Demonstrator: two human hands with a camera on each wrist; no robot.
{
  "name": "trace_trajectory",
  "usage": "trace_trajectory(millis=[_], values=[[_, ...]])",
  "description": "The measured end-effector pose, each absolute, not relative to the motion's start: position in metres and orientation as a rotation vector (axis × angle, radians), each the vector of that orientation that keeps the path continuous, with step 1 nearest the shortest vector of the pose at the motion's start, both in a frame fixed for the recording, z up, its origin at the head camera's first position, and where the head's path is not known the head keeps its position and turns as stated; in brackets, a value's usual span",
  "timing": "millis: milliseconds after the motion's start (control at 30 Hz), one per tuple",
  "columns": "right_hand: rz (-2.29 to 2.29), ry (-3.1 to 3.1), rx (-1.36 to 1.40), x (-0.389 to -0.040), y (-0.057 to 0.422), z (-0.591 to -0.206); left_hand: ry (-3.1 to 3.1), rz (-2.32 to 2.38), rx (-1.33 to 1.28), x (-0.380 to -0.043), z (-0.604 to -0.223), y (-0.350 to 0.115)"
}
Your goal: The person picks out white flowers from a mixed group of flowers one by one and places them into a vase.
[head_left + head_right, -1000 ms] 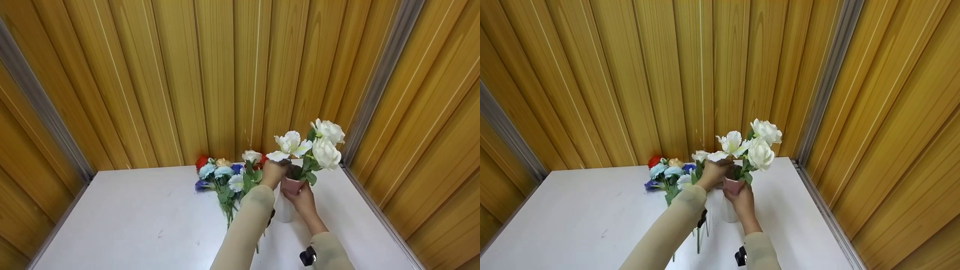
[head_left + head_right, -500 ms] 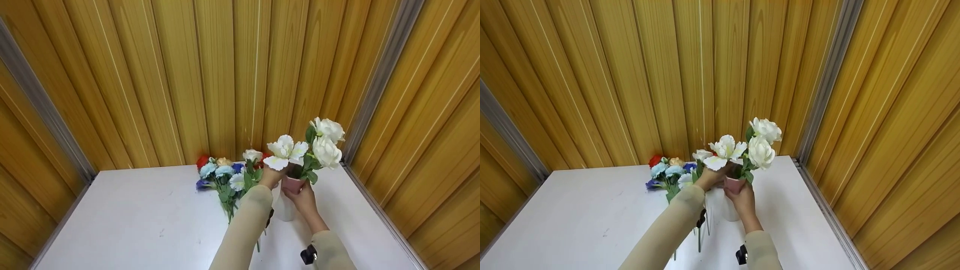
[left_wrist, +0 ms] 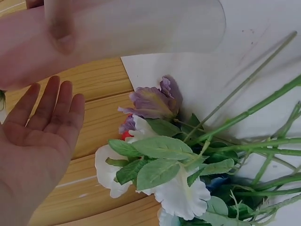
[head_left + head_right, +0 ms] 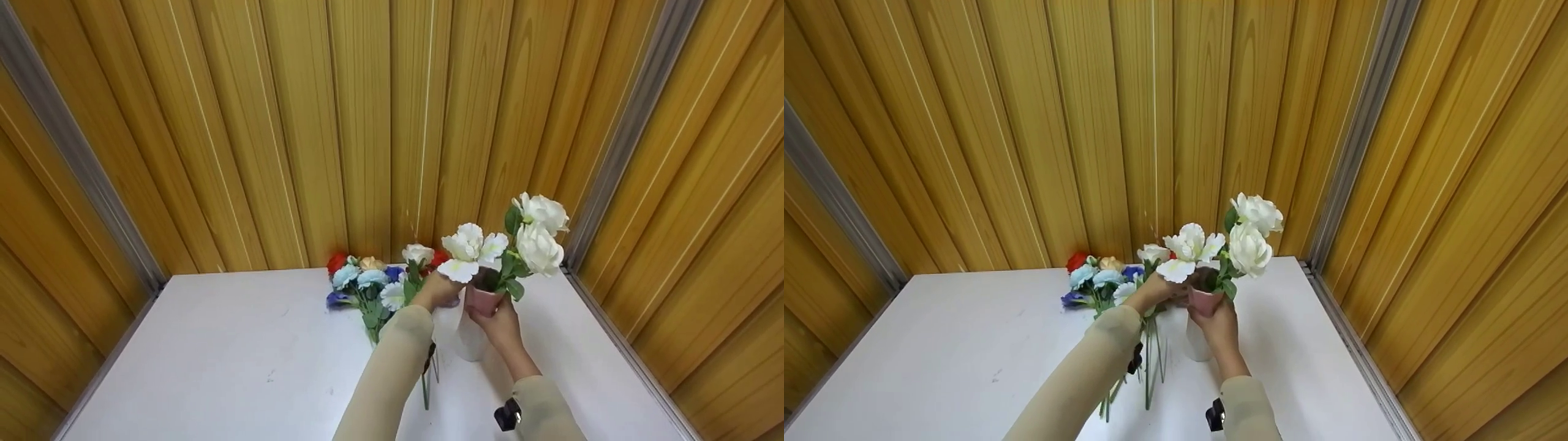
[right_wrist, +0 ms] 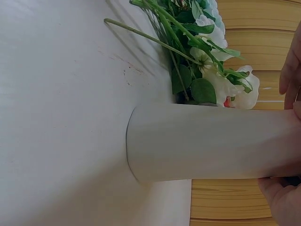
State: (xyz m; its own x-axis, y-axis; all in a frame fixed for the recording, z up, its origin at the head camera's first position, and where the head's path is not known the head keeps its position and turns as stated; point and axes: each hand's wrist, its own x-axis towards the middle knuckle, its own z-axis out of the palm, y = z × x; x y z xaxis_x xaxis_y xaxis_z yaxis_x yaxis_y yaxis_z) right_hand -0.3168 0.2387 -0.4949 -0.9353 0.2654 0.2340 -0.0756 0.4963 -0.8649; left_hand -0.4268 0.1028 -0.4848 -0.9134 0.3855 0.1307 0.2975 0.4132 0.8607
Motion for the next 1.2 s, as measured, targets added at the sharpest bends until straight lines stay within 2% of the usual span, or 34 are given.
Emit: trace_trajectory(millis=[33, 100, 200, 500, 767, 1200], values=[[1.425, -2.41, -0.158, -0.317, 0.238, -0.495, 2.531, 1.559, 0.618, -0.429, -0.486, 0.097], [1.436, -2.408, -0.159, -0.317, 0.238, -0.495, 2.429, 1.631, 0.429, -0.406, -0.457, 0.086], [1.454, -2.411, -0.175, -0.318, 0.238, -0.494, 2.462, 1.644, 0.339, -0.386, -0.433, 0.071], [1.501, -2.437, -0.165, -0.319, 0.236, -0.494, 2.465, 1.614, 0.415, -0.379, -0.407, 0.036], [1.51, -2.422, -0.164, -0.318, 0.238, -0.494, 2.573, 1.544, 0.486, -0.38, -0.413, 0.018], [1.502, -2.416, -0.15, -0.318, 0.239, -0.494, 2.5, 1.619, 0.357, -0.374, -0.443, 0.003]])
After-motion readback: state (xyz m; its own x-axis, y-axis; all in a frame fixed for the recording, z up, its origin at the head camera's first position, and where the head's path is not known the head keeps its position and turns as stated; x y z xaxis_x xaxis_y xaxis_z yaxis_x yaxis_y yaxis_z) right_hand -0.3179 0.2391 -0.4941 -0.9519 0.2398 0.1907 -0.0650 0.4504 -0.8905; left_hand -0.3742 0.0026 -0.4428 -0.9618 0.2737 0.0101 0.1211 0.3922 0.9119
